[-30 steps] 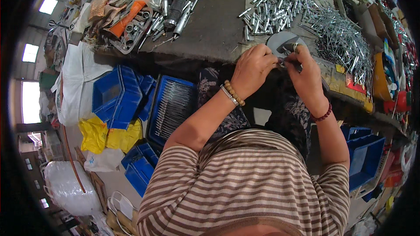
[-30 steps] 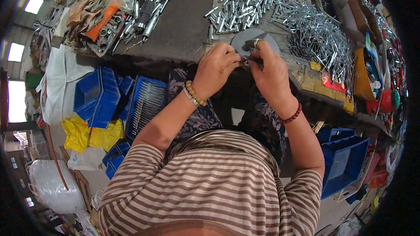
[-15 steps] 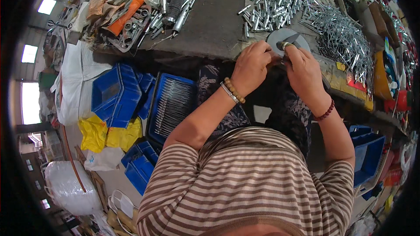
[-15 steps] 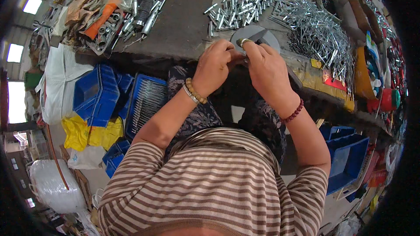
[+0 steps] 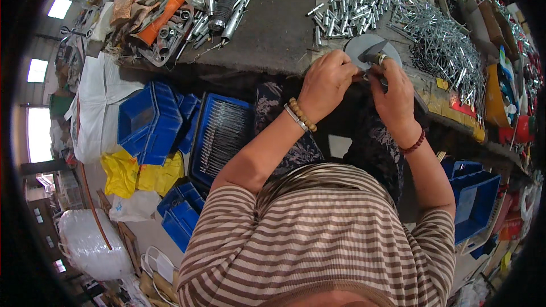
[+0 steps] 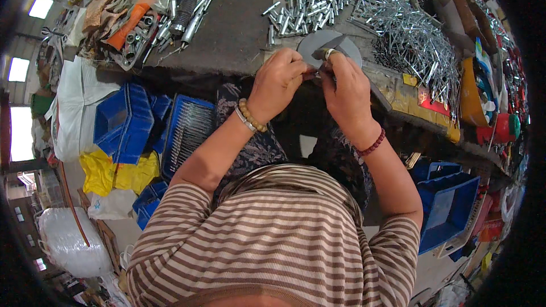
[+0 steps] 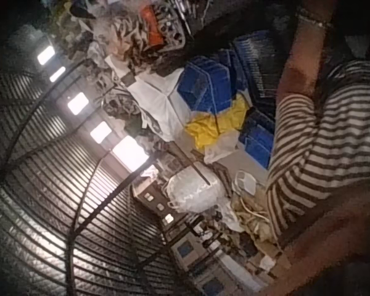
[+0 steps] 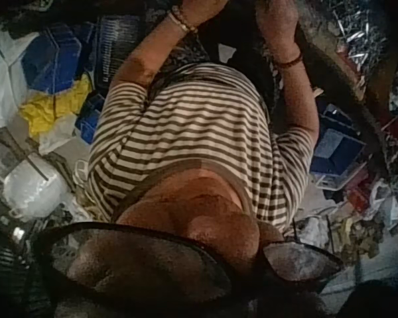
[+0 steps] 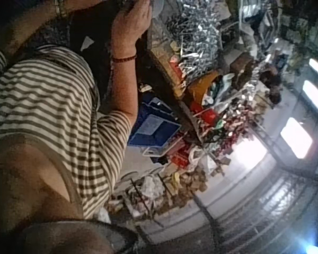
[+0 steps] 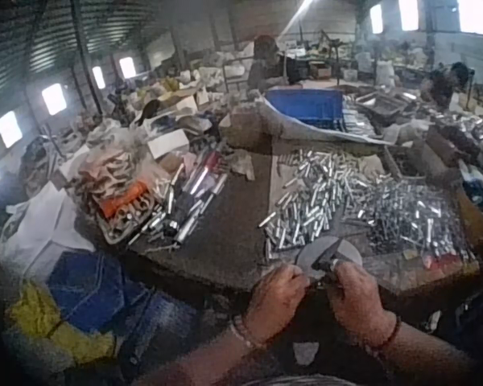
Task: The person assembles metal fasteners by inserting pins into metal sleeves and hammering the pieces together against a round metal base using a hammer.
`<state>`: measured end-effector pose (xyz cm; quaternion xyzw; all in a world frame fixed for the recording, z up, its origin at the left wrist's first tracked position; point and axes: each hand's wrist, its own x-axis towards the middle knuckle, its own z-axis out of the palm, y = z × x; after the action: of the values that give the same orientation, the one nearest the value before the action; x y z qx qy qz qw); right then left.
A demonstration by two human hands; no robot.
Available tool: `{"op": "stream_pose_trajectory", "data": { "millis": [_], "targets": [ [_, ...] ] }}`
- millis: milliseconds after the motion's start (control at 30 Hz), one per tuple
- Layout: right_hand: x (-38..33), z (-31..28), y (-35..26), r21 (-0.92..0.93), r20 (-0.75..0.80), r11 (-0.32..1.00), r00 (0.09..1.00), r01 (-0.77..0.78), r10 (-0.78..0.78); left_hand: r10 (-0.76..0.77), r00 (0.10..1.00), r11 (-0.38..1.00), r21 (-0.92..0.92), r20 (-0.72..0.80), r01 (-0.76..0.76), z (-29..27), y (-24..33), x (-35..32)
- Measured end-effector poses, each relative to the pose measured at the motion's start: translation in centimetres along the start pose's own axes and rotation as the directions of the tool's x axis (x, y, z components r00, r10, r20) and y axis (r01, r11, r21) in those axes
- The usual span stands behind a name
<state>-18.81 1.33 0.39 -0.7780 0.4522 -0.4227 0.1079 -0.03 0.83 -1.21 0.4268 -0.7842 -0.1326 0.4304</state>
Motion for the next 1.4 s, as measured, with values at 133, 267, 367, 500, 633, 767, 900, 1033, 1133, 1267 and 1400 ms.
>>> {"op": "stream_pose_trajectory", "data": {
  "millis": [133,267,367,500,633,767,900,1033,1133,1267,1400],
  "targets": [
    [0.3,-0.2,-0.8,0.216,0.081,0.944,0.968,-0.251,0.238,-0.005,1.000,1.000,-0.015,-0.005,0.005,-0.1,0.0,0.0],
    [0.5,-0.3,-0.3,0.038,0.087,0.994,0.991,-0.106,0.103,0.010,1.000,1.000,-0.017,-0.004,-0.010,0.0,-0.1,0.0],
    [0.6,-0.1,-0.9,-0.145,0.091,0.987,0.994,0.067,-0.054,0.052,0.998,0.999,0.015,-0.045,-0.051,0.2,-0.2,0.0],
    [0.3,-0.4,-0.9,-0.218,0.098,0.970,0.991,0.106,-0.086,0.057,0.998,0.998,0.003,-0.028,-0.057,0.2,-0.3,0.2],
    [0.3,-3.3,-0.9,-0.286,0.077,0.954,0.995,0.088,-0.069,0.016,1.000,1.000,-0.007,-0.010,-0.016,0.1,0.0,0.1],
    [-0.2,-5.8,1.0,-0.448,0.097,0.893,0.990,-0.047,0.101,0.016,1.000,1.000,0.016,0.000,-0.016,0.1,0.1,0.2],
    [-0.9,-6.8,0.9,-0.296,0.093,0.942,0.977,-0.158,0.193,0.008,1.000,1.000,0.000,0.024,-0.008,0.1,0.1,0.2],
    [-1.8,-8.0,-1.6,-0.156,0.135,0.973,0.972,-0.172,0.193,0.002,1.000,1.000,-0.021,0.021,-0.002,0.1,-0.3,0.2],
    [-2.6,-7.8,-3.0,-0.145,-0.049,0.988,0.998,-0.056,0.049,-0.008,0.999,0.999,-0.033,0.039,0.009,0.1,-0.2,0.3],
    [-4.5,-6.7,-1.8,-0.319,0.149,0.948,0.987,-0.012,0.063,0.025,0.999,0.999,-0.034,0.025,-0.024,0.2,-0.4,0.5],
    [-3.3,-6.9,-2.4,-0.289,0.120,0.957,0.992,-0.002,0.038,0.027,0.999,1.000,-0.007,0.036,-0.026,0.0,-0.4,0.3]
  ]
}}
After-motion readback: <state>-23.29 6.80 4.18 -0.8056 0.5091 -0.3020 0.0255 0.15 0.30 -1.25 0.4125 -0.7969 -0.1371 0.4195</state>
